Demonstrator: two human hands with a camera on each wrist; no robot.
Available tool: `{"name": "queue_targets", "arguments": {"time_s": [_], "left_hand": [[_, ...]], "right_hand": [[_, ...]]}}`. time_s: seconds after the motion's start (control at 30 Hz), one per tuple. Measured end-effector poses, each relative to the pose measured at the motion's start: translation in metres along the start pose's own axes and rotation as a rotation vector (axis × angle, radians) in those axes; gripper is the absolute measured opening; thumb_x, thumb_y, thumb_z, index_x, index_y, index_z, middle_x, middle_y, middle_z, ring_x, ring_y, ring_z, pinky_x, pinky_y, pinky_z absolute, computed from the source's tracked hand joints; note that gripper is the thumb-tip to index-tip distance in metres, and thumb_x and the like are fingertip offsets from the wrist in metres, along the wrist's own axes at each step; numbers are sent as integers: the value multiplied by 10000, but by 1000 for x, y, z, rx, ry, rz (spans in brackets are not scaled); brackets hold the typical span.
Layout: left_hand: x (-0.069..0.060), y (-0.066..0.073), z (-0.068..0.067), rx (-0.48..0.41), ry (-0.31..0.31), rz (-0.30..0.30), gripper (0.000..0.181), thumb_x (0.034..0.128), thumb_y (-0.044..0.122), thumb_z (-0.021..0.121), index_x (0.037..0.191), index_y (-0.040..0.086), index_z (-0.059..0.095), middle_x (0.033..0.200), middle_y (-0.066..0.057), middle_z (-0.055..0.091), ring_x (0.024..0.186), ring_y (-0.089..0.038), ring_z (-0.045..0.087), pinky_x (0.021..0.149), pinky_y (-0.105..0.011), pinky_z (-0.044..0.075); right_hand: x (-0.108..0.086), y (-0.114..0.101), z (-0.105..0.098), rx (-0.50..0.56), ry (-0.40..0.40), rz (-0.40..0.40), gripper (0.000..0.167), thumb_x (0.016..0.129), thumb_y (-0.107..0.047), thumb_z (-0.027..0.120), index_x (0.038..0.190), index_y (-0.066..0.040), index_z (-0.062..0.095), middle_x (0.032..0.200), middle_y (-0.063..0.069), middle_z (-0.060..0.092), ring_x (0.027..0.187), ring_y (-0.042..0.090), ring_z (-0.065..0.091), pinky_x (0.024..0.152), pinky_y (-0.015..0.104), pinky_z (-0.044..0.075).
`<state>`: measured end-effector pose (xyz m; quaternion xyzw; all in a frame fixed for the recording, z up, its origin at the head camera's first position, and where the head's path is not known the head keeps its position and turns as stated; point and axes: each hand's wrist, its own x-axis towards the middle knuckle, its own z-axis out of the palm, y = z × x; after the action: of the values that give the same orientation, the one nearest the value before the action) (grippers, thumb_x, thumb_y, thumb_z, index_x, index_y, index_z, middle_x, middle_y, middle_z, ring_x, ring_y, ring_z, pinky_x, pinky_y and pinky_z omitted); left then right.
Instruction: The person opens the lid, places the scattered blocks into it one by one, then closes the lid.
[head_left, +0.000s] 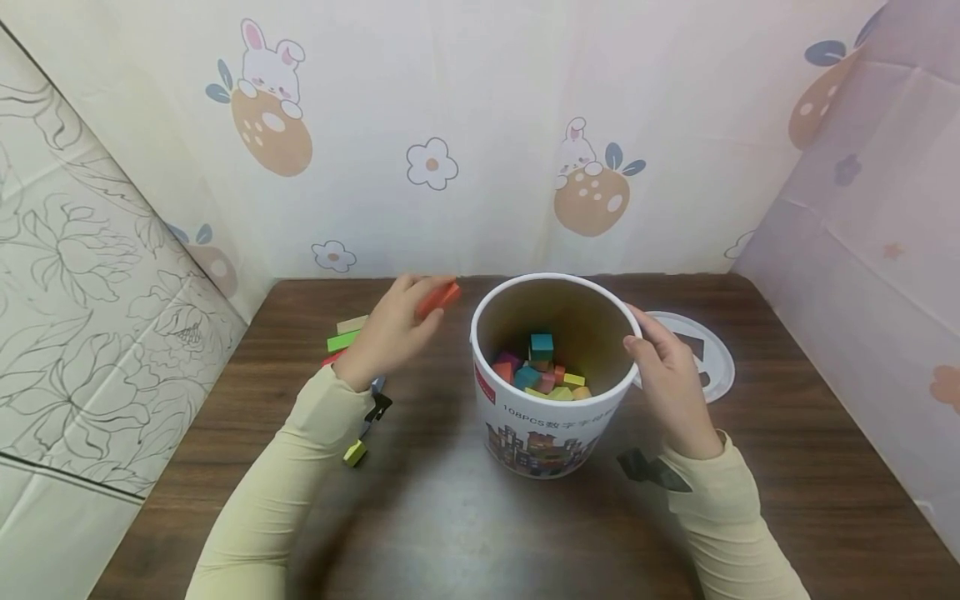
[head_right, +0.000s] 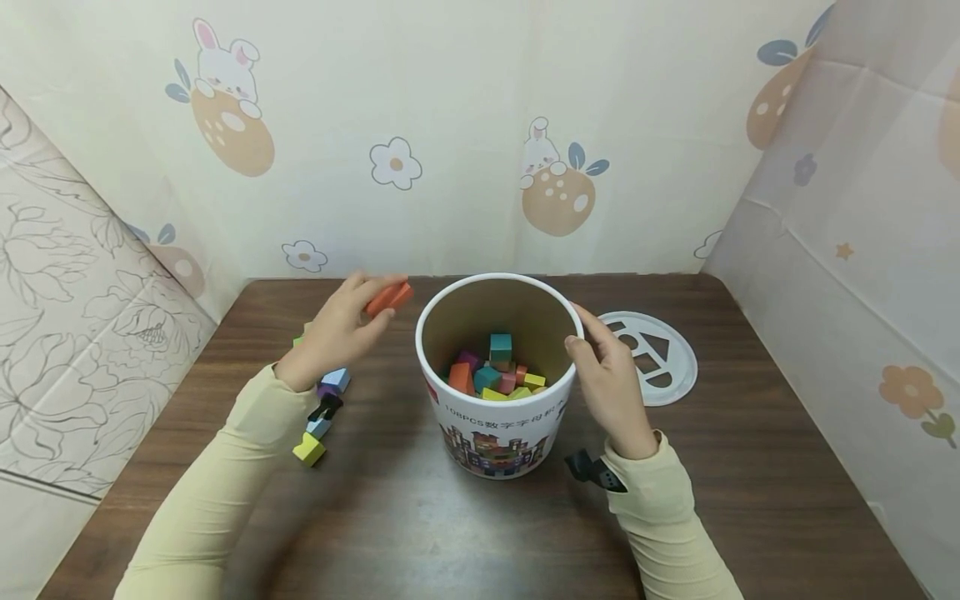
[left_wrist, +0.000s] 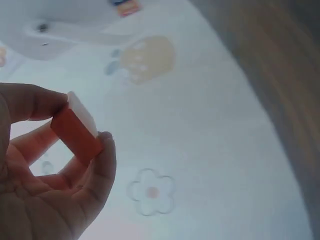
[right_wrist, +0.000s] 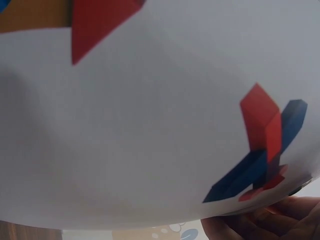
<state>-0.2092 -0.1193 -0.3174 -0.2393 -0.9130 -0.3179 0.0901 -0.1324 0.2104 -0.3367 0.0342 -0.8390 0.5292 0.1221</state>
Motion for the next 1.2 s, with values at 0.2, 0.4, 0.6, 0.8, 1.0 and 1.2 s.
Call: {"name": "queue_targets", "arguments": {"time_s": [0.2,0.4,0.6,0.8,1.0,1.2], "left_hand": [[7,25,-11,-48,42,54,394,945,172,608,1336,205,594,1169,-48,573,974,-186,531,743,-319,538],[15,53,-12,-84,46,136,408,923,160,647,1326,207,606,1175,-28,580,1033,-156,524,810,-304,555],[28,76,-2,-104,-16,287,394,917,120,644,1309,143,616,1176,-62,592,1005,-170,547,800,-272,551],[39,96,14,-40,-130,338,394,935,165,629,1328,179,602,1221,-31,588,1053,-133,546,905,-251,535],[48,113,29,68,-287,351,384,961,216,598,1344,203,584,1250,14,595,1058,-105,559,954,-221,497],[54,122,41,152,-400,425,361,964,194,577,1323,169,603,1221,22,619,1073,-97,550,1007,-195,445]], "right_hand": [[0,0,0,2,-1,-2,437,1038,-213,383,1460,-132,465,1475,97,501,1339,332,488,1029,576,434],[0,0,0,5,-6,-2,438,1038,-208,389,1463,-130,460,1477,99,498,1340,335,484,1029,575,433],[0,0,0,-7,-9,-6,441,1040,-216,385,1464,-116,456,1476,103,498,1337,332,488,1027,558,437],[0,0,0,-13,-17,-8,443,1042,-224,380,1466,-122,453,1476,101,498,1335,332,489,1026,558,437],[1,-1,-1,-3,-25,9,452,1038,-226,390,1473,-115,440,1493,104,478,1355,340,466,1052,583,411],[1,-1,-1,-2,-28,24,456,1040,-245,391,1477,-125,437,1501,88,472,1363,329,460,1063,574,404]]}}
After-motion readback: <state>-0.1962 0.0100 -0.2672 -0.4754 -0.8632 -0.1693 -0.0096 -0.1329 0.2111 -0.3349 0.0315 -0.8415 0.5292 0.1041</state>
